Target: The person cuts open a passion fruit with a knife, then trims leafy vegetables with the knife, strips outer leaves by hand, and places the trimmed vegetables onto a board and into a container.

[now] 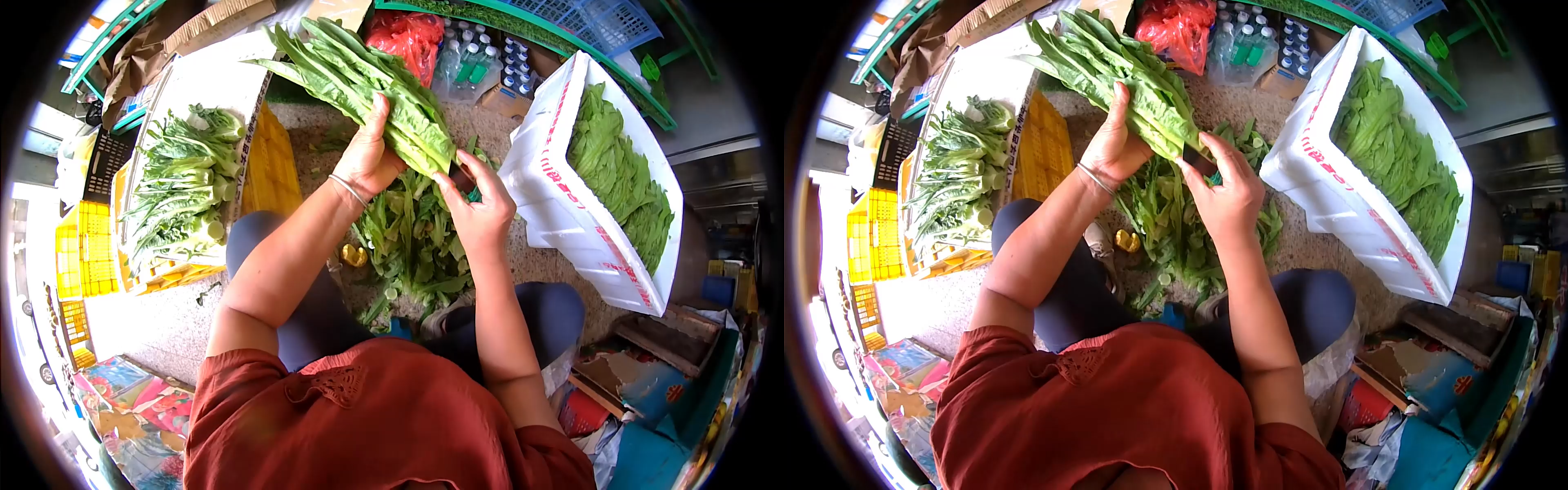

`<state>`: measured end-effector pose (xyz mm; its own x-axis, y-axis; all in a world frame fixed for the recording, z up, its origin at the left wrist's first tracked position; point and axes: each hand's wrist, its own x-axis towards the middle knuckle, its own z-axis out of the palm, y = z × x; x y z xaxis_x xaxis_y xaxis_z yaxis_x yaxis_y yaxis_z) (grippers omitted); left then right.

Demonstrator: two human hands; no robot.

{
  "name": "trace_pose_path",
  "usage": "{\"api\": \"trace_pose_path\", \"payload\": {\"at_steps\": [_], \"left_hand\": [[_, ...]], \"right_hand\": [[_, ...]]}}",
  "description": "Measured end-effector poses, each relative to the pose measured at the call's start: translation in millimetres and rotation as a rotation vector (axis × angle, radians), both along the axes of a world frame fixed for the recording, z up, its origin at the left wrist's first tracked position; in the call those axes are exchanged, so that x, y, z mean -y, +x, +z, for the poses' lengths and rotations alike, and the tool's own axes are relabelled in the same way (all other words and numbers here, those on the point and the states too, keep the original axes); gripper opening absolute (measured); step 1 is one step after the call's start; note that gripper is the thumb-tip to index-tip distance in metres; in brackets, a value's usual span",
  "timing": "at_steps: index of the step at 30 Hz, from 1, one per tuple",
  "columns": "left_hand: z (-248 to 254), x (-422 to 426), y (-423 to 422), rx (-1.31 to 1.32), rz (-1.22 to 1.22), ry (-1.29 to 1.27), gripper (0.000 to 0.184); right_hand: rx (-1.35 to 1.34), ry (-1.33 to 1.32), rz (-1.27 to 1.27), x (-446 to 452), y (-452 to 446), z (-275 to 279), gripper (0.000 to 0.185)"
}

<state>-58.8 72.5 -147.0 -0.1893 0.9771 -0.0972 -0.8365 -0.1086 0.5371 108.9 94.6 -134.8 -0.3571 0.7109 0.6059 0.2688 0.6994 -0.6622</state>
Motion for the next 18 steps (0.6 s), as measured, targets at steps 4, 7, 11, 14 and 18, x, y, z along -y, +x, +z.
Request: {"api": "trace_pose_path", "payload": {"at_steps": [4,7,11,14,18], "left_hand": [[1,0,-1,0.066,0.019,-0.079,0.075],[1,0,-3,0.141,0.019,-0.029,0.076],[-5,-3,-6,0.129,0.077,-0.040,0.073],[-10,-5,-9,0.177,0.088,-0.032,0.072],[-9,-4,-12,0.196,0.118,-0.061,0.071]], "right_hand": [[0.090,0.004,-0.031,-3,-1,-4,0.028],[0.063,-0.010,0.004,-8,-4,-15,0.027],[0.030,-0.035,-0.026,-9,-7,-25,0.023],[-0.375,-0.604,-0.087,-3,-9,-19,0.017],[-0.631,-0.969,-0.141,-10,-2,-21,0.033]]}}
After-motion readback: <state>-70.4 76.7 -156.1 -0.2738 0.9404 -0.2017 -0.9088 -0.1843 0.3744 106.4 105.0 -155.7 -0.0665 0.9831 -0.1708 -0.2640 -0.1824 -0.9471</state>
